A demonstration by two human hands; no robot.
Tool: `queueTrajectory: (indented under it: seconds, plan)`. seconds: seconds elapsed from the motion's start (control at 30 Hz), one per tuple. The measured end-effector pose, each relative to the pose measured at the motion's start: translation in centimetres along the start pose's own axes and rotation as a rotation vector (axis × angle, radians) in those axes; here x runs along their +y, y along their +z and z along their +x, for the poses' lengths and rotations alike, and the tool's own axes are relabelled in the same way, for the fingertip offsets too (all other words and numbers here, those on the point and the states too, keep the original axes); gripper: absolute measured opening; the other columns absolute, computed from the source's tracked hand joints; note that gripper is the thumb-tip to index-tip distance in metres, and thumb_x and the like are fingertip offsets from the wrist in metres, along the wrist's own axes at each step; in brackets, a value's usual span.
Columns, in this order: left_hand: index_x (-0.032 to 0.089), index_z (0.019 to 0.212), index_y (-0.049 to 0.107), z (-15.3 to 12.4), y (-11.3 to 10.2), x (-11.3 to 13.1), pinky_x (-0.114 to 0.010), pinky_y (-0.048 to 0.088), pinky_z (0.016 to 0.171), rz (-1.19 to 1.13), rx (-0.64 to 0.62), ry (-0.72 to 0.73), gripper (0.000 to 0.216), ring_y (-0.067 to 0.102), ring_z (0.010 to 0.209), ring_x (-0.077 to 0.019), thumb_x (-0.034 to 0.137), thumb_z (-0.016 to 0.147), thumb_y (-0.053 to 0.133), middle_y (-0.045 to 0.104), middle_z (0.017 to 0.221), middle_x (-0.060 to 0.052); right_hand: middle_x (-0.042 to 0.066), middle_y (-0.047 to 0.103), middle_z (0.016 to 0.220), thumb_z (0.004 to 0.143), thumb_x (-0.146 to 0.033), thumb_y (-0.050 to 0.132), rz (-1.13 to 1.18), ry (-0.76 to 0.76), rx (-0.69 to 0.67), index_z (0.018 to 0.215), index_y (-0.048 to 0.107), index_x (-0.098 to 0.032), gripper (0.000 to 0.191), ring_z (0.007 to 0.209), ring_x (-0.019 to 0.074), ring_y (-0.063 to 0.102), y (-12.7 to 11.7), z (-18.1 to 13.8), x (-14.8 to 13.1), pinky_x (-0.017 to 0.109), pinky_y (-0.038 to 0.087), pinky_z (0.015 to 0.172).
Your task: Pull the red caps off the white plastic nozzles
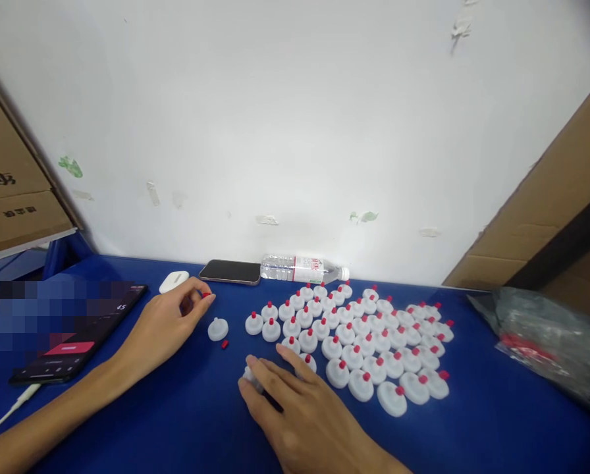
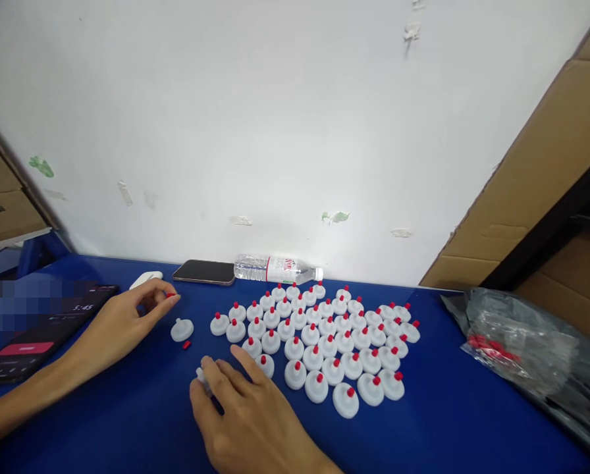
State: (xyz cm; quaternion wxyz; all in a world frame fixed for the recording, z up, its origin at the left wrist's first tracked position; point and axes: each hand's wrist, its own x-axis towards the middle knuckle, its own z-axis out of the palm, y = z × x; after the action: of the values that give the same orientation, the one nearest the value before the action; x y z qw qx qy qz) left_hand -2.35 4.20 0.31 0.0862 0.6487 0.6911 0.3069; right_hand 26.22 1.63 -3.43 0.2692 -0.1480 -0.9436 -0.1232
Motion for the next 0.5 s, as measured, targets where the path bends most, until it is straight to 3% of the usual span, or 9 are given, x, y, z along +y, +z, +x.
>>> queueTrajectory:
  seconds: [0.17, 0.3, 0.4, 0.5]
  plan:
    - [0.024, 0.097, 0.07, 0.7, -0.3, -0.9, -0.033, 0.041, 0.065, 0.109, -0.013, 0.036, 0.034, 0.061, 0.067, -0.0225, 0.056, 0.093, 0.057, 0.071, 0.081, -0.001, 0.008, 0.065, 0.139, 0.11, -0.031, 0.047, 0.041, 0.077, -0.008, 0.138, 0.057, -0.019, 0.033, 0.129, 0.0177, 0.059, 0.0, 0.0, -0.1, 0.043, 0.025, 0.126]
    - [0.024, 0.109, 0.073, 0.7, 0.1, -1.4, -0.037, 0.046, 0.074, 0.102, -0.047, 0.068, 0.035, 0.066, 0.082, -0.0276, 0.05, 0.095, 0.054, 0.075, 0.096, -0.006, 0.013, 0.06, 0.145, 0.108, -0.041, 0.049, -0.016, 0.065, 0.002, 0.144, 0.052, -0.024, 0.04, 0.131, 0.0229, 0.057, -0.3, 0.3, -0.4, 0.049, 0.03, 0.122]
    - [0.024, 0.112, 0.074, 0.5, 0.6, -1.5, -0.038, 0.048, 0.079, 0.08, -0.087, 0.096, 0.037, 0.066, 0.088, -0.0289, 0.049, 0.096, 0.052, 0.075, 0.106, -0.009, 0.017, 0.057, 0.148, 0.104, -0.046, 0.054, -0.086, 0.075, 0.065, 0.144, 0.053, -0.023, 0.046, 0.136, 0.0282, 0.052, -0.5, 0.5, -0.5, 0.053, 0.019, 0.124]
    - [0.025, 0.111, 0.076, 0.3, 0.9, -1.4, -0.037, 0.05, 0.076, 0.037, -0.153, 0.12, 0.036, 0.065, 0.082, -0.0253, 0.047, 0.095, 0.053, 0.074, 0.107, -0.008, 0.019, 0.053, 0.151, 0.102, -0.046, 0.057, -0.134, 0.165, 0.104, 0.142, 0.055, -0.022, 0.046, 0.141, 0.0312, 0.047, -0.7, 0.5, -0.4, 0.053, 0.008, 0.125]
